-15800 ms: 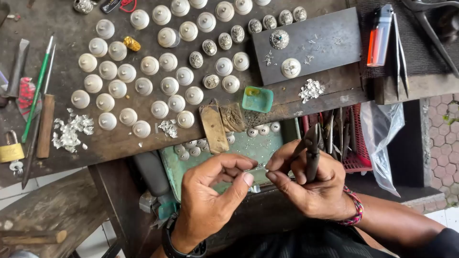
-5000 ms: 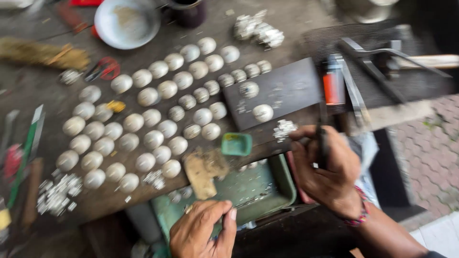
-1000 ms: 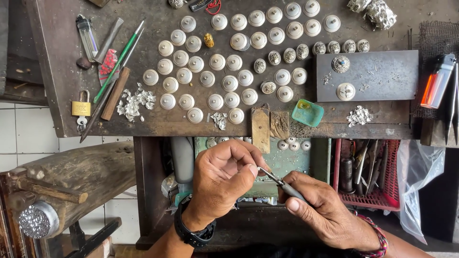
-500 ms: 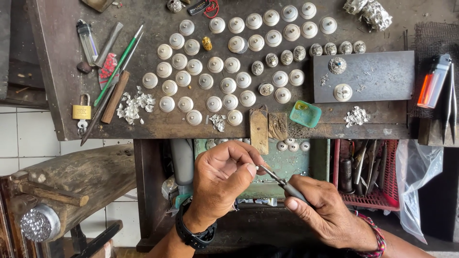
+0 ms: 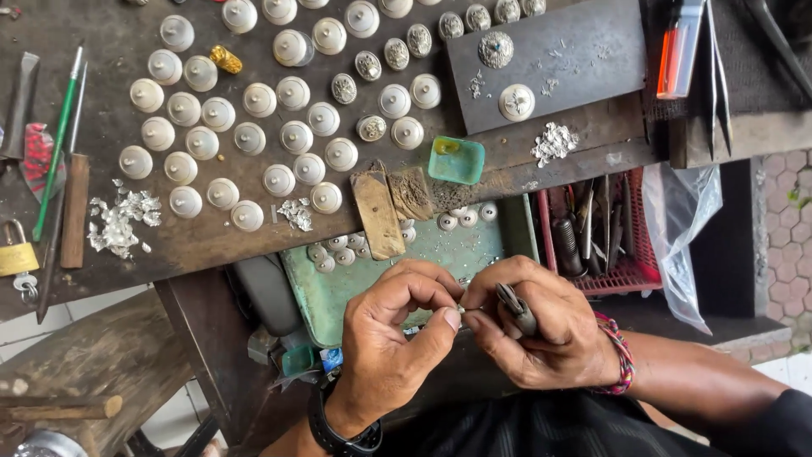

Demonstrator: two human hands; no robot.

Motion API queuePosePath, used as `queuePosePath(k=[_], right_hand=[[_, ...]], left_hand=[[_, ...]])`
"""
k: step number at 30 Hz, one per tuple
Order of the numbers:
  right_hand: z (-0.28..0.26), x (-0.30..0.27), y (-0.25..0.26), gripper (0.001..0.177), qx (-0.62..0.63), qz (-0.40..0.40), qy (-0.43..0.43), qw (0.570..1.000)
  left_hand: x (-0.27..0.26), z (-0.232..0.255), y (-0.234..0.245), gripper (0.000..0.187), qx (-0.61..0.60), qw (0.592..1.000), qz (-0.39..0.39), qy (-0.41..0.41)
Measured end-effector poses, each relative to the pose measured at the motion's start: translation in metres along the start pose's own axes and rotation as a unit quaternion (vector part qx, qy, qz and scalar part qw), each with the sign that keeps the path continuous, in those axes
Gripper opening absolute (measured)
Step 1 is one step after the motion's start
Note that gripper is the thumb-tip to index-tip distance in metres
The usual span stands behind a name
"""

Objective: Attaching small silver rings to jewelry components using pliers at a jewelry workshop.

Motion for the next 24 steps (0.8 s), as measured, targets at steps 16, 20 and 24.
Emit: queuePosePath(k=[16,20,24], right_hand=[[0.010,0.007,0.000,0.025,0.061,0.000,-0.148,0.987],[0.010,0.007,0.000,0.025,0.058,0.009,-0.145,0.988],[0.009,0.006,-0.001,0.025,0.041,0.002,-0.136,0.990]], left_hand=[[0.003,0.015,-0.006,0.003,0.165,0.982,0.030,-0.091],[0.003,0.016,-0.006,0.004,0.165,0.981,0.035,-0.096],[0.001,0.015,-0.005,0.002,0.168,0.979,0.046,-0.102]])
Point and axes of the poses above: each hand's wrist, its own x-axis towards the middle knuckle, its own y-axis out of the back of the hand, z = x × y, the point moved 5 cm from there along x, towards the middle knuckle, and after that the axes turned 1 degree about z, right-handed, at the moved point
